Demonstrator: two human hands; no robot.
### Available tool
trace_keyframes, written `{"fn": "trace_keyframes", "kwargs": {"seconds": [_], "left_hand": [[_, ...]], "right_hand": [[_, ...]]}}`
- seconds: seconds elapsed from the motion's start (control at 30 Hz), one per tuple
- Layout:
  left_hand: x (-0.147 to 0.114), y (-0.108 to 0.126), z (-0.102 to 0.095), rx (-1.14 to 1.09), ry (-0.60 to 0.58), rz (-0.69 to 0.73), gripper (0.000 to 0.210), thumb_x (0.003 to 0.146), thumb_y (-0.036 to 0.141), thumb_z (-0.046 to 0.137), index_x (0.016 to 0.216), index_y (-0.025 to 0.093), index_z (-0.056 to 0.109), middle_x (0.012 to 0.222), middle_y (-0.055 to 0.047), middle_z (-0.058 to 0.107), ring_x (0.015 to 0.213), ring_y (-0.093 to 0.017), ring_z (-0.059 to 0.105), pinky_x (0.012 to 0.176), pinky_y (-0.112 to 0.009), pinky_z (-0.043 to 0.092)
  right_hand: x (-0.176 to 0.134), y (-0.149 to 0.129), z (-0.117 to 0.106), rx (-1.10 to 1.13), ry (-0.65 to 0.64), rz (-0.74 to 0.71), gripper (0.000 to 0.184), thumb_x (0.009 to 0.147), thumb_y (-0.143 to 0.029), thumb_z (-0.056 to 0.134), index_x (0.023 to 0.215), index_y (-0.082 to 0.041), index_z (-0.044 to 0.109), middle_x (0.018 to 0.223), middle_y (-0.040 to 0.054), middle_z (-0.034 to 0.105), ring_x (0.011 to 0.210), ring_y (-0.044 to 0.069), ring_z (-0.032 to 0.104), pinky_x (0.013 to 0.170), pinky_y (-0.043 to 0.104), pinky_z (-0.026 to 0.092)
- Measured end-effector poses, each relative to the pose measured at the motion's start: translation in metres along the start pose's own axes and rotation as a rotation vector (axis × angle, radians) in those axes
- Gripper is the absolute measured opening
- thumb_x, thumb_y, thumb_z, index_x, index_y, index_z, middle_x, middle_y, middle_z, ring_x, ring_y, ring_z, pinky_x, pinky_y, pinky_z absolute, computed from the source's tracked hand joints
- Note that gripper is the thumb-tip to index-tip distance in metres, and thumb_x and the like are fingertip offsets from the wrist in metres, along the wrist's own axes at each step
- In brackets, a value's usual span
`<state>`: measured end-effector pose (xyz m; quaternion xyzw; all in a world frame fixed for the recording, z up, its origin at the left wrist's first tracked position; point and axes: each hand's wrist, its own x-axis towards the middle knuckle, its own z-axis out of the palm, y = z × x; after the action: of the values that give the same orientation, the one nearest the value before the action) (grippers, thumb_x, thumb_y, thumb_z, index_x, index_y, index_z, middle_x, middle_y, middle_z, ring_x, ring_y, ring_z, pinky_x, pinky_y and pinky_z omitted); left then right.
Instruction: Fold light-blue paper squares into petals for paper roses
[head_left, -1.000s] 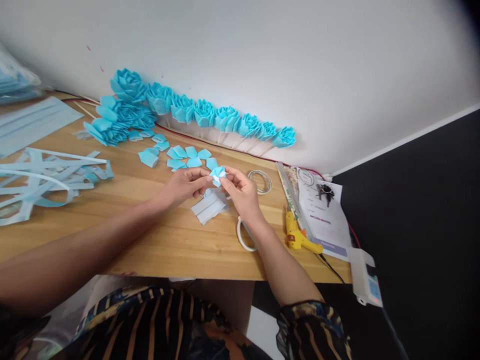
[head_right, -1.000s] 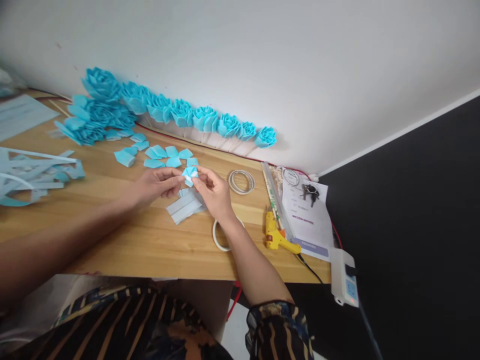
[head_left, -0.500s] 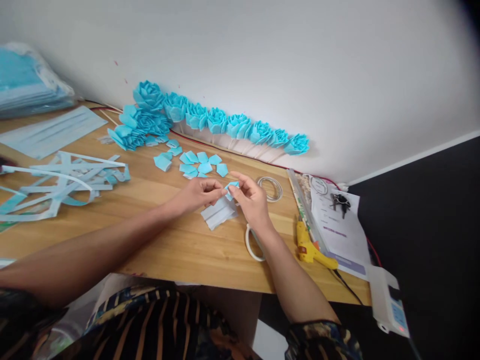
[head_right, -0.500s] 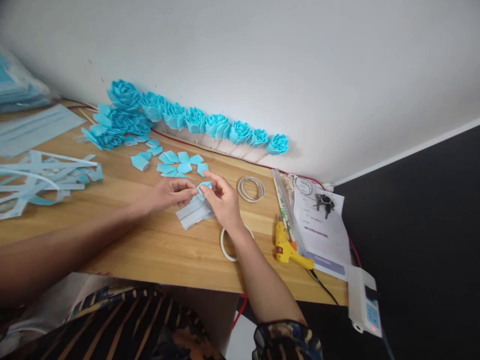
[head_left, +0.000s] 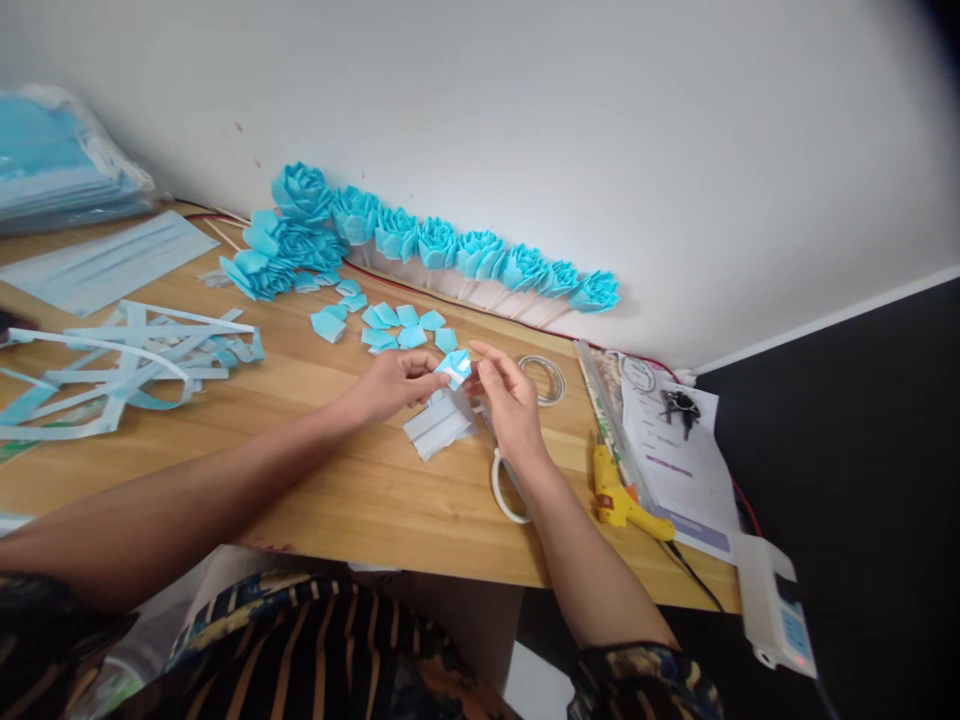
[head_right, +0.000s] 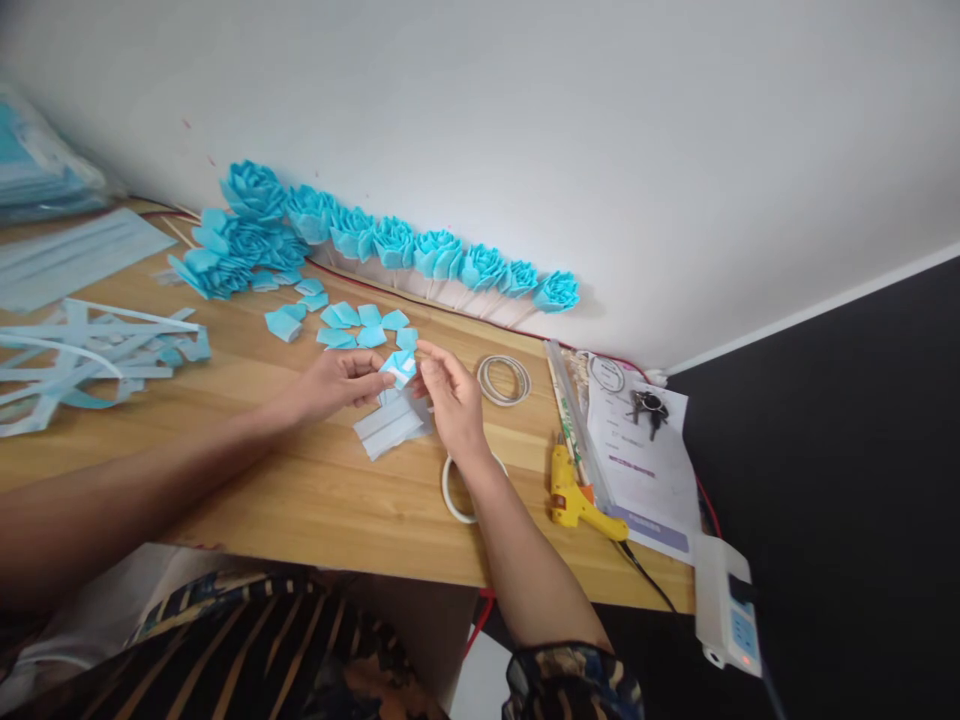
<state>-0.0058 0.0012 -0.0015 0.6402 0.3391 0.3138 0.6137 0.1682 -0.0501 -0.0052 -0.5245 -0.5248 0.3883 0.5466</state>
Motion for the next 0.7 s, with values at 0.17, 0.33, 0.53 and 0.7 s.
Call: {"fn": "trace_keyframes", "kwargs": {"seconds": [0.17,0.33,0.53,0.7], "left_hand": [[-0.0012,0.0033,-0.0003,0.020,-0.009,0.020,0.024,0.079,0.035,0.064,0.067,0.015,0.056,0.052,0.005,0.049,0.049,-0.006,0.043,0.046,-0.017,0.035],[-0.0018,0.0025,-0.0021,0.012,-0.014,0.047,0.033,0.084,0.043,0.059,0.067,0.015,0.055,0.055,0.004,0.052,0.048,-0.006,0.044,0.047,-0.018,0.036],[-0.0011,0.0032,-0.0025,-0.016,-0.002,0.042,0.032,0.082,0.047,0.061,0.074,0.016,0.057,0.058,0.003,0.054,0.050,-0.007,0.046,0.046,-0.018,0.036],[-0.0018,0.0040,-0.0010,-0.034,0.030,0.017,0.026,0.074,0.040,0.068,0.075,0.015,0.059,0.058,0.003,0.053,0.051,-0.008,0.047,0.046,-0.018,0.038]], "right_hand": [[-0.0007,-0.0014,0.0030,0.006,-0.055,-0.009,0.035,0.083,-0.037,0.068,0.116,-0.028,0.066,0.082,-0.0018,0.067,0.069,0.011,0.061,0.064,0.025,0.052],[-0.0014,-0.0053,0.0039,-0.051,-0.045,-0.028,0.036,0.081,-0.031,0.067,0.117,-0.026,0.065,0.076,-0.0037,0.064,0.064,0.010,0.058,0.061,0.024,0.049],[-0.0021,-0.0075,0.0044,-0.086,-0.051,-0.034,0.036,0.081,-0.030,0.066,0.116,-0.025,0.065,0.073,-0.0042,0.062,0.062,0.009,0.056,0.058,0.023,0.045],[-0.0023,-0.0060,0.0040,-0.099,-0.060,-0.032,0.036,0.082,-0.033,0.067,0.116,-0.025,0.065,0.073,-0.0035,0.063,0.062,0.010,0.056,0.058,0.024,0.045]]}}
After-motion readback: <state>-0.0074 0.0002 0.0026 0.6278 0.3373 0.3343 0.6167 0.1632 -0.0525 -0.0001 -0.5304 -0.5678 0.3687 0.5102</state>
